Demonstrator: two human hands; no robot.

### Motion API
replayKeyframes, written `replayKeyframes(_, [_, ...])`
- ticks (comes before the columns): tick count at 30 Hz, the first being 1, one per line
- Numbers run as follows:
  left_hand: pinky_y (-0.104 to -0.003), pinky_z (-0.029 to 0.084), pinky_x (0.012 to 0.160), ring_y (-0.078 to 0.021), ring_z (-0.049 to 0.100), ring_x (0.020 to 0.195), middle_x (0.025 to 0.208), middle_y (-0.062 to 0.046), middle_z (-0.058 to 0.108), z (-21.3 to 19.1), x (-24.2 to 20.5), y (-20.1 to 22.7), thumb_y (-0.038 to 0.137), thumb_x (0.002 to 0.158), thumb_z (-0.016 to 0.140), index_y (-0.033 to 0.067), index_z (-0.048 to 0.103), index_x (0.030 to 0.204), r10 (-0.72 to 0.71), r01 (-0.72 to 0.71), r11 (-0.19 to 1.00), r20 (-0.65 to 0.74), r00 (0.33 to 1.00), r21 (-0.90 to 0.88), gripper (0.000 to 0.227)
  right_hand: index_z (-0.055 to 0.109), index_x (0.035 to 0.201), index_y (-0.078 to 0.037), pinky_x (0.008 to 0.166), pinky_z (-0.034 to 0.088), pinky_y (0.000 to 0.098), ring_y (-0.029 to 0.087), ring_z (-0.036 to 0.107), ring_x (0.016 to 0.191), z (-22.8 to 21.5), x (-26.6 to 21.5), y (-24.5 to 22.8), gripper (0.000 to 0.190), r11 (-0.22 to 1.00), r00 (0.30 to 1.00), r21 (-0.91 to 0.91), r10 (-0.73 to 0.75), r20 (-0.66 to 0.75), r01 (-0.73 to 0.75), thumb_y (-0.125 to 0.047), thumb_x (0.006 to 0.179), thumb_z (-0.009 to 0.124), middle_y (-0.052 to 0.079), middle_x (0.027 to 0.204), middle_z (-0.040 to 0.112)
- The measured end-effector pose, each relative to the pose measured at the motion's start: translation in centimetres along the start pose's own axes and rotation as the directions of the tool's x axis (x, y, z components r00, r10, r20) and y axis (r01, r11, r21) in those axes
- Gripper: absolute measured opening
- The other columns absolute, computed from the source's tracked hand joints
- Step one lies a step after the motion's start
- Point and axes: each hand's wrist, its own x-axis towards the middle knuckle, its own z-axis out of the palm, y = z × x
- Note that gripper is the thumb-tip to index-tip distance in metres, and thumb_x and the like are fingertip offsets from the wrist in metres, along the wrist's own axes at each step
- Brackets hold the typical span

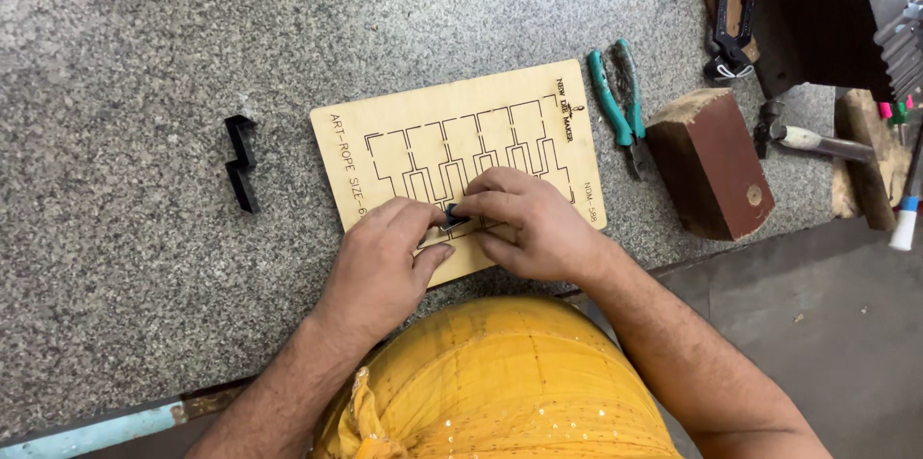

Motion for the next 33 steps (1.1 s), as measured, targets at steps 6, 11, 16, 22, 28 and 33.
replayKeyframes(6, [-0.044,0.056,0.082,-0.0355,0.068,0.098,0.106,-0.015,0.068,-0.1,0.4,0.5,0.007,0.078,0.079,0.0033,0.063,0.114,-0.08,0.08,0.996,0.024,0.996,0.028,0.04,0.073,0.105,-0.007,0.078,0.057,0.0403,0.031,0.069,0.093,1.4,0.4,-0.5,0.022,0.997,0.999,-0.08,-0.014,-0.03,0.012,-0.007,0.083,0.079,0.01,0.102,0.07])
replayKeyframes(11, [-0.045,0.057,0.082,-0.0364,0.069,0.097,0.106,-0.015,0.069,0.2,0.4,0.6,0.006,0.08,0.077,0.0052,0.063,0.115,-0.116,0.116,0.993,-0.038,0.992,-0.005,0.038,0.072,0.107,-0.006,0.079,0.058,0.0411,0.033,0.068,0.095,1.7,0.3,-0.5,0.024,0.998,0.999,-0.044,-0.039,-0.029,0.037,-0.004,0.084,0.076,0.012,0.104,0.069])
replayKeyframes(16, [-0.045,0.057,0.081,-0.0367,0.07,0.096,0.106,-0.015,0.069,0.8,0.5,1.1,0.001,0.079,0.074,0.0043,0.062,0.115,-0.098,0.097,0.995,-0.054,0.994,-0.032,0.038,0.072,0.109,-0.004,0.08,0.058,0.0423,0.034,0.068,0.096,2.0,0.2,-0.8,0.025,0.998,0.999,-0.056,-0.028,-0.036,0.026,-0.002,0.084,0.073,0.013,0.105,0.069])
replayKeyframes(22, [-0.035,0.062,0.074,-0.0248,0.075,0.086,0.114,-0.015,0.067,-0.9,0.4,1.3,-0.001,0.08,0.071,0.0034,0.06,0.127,-0.202,0.204,0.972,0.029,0.979,-0.119,0.049,0.072,0.107,-0.006,0.078,0.058,0.042,0.034,0.068,0.093,2.2,-0.1,-1.4,0.023,0.991,0.998,-0.137,-0.008,-0.061,-0.001,-0.002,0.084,0.073,0.012,0.103,0.07])
replayKeyframes(28, [-0.03,0.063,0.066,-0.0174,0.076,0.079,0.102,-0.011,0.075,-5.8,-1.0,0.7,0.007,0.083,0.077,0.0013,0.071,0.115,-0.198,0.167,0.976,-0.249,0.948,-0.141,0.033,0.07,0.102,-0.005,0.075,0.058,0.0405,0.033,0.069,0.09,0.0,3.5,-2.5,0.013,0.996,0.992,-0.057,0.068,-0.107,-0.074,-0.002,0.089,0.069,0.012,0.097,0.068])
replayKeyframes(33, [-0.028,0.062,0.065,-0.015,0.075,0.079,0.096,-0.011,0.075,-9.4,-2.2,-1.2,0.009,0.086,0.079,-0.0003,0.072,0.112,-0.198,0.201,0.979,-0.446,0.873,-0.042,0.029,0.067,0.097,-0.004,0.078,0.054,0.0428,0.035,0.066,0.09,-0.3,12.2,-0.8,0.006,0.984,0.983,-0.159,-0.106,-0.153,0.081,-0.003,0.092,0.07,0.013,0.097,0.066])
